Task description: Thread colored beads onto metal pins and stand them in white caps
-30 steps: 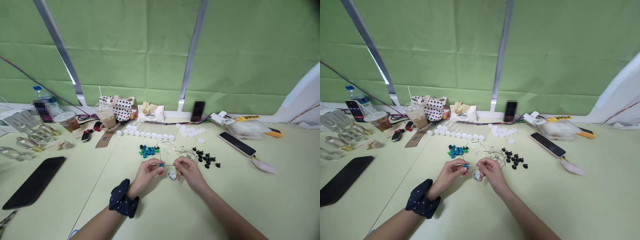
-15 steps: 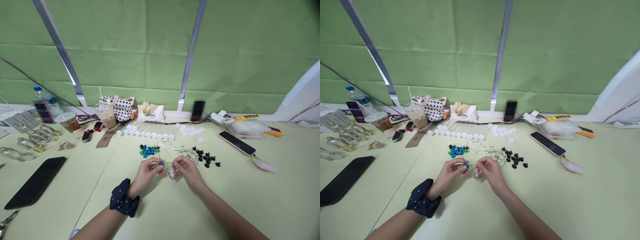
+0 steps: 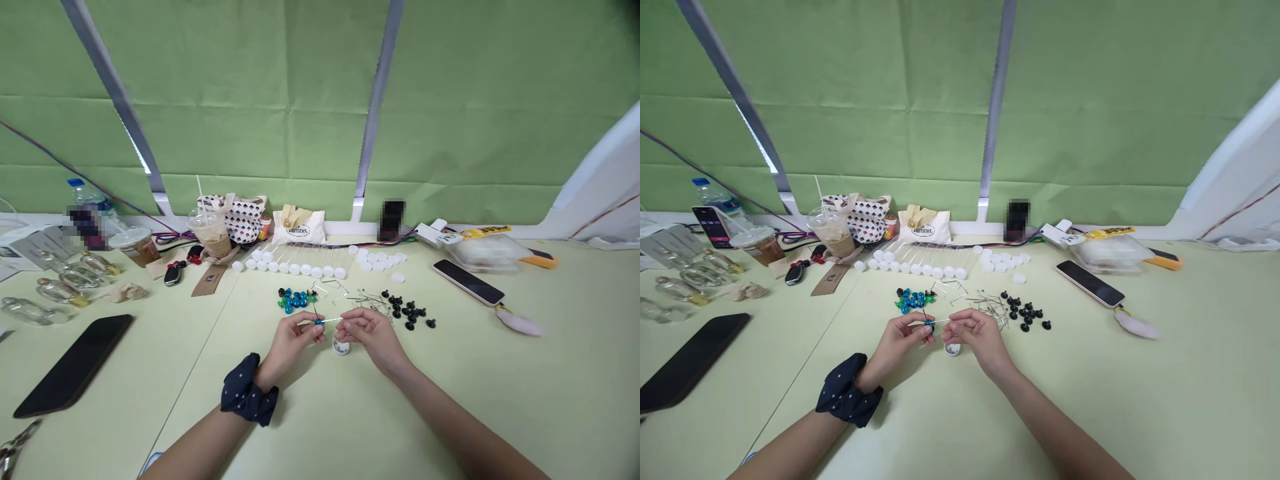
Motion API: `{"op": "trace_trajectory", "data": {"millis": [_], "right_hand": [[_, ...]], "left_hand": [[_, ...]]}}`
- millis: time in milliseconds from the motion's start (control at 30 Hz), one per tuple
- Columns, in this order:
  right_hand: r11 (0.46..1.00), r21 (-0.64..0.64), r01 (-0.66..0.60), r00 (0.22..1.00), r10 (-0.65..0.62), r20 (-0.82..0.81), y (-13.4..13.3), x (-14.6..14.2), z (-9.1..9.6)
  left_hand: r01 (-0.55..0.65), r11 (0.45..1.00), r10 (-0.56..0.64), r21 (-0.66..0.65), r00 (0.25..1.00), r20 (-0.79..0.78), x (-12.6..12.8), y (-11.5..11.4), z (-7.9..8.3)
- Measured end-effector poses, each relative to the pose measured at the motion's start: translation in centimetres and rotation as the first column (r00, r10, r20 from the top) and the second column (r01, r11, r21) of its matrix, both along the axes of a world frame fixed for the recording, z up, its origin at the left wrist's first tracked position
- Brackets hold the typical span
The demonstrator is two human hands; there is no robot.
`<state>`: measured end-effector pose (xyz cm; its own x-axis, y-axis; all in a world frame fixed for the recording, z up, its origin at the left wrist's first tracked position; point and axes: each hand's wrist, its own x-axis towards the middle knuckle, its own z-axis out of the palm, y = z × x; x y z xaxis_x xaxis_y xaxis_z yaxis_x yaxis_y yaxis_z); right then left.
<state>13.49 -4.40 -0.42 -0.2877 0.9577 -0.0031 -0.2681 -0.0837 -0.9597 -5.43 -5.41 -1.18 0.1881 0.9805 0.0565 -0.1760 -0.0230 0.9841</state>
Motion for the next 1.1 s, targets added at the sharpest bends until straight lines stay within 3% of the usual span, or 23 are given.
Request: {"op": "trace_trajectory", "data": {"millis": [200,400,533,767,967,1100], "right_hand": [[0.997,0.077,0.010,1.000,-0.011,0.017,0.02,0.00,0.24],[0.994,-0.078,-0.072,0.991,0.062,-0.120,0.15,-0.15,0.32],[0.991,-0.106,-0.085,0.987,0.069,-0.144,0.18,-0.12,0.11],[0.994,0.106,0.020,0.994,-0.031,0.108,-0.13,-0.11,0.39],[0.995,-0.050,-0.082,0.996,0.081,-0.033,-0.13,-0.21,0.47],[0.992,-0.059,-0.115,0.991,0.110,-0.079,-0.08,-0.09,0.41]], "left_hand": [[0.025,0.998,-0.024,0.051,1.000,-0.018,0.00,-0.11,0.16],[0.030,0.998,-0.029,0.056,0.999,-0.024,-0.03,-0.08,0.09],[0.009,0.999,-0.008,0.044,1.000,-0.008,-0.05,0.03,0.15],[-0.004,0.998,0.003,0.060,1.000,0.013,-0.04,0.10,0.15],[-0.037,0.996,0.036,0.080,0.999,0.006,0.03,0.12,0.06],[-0.052,0.998,0.051,0.035,0.999,0.015,0.01,0.13,0.07]]}}
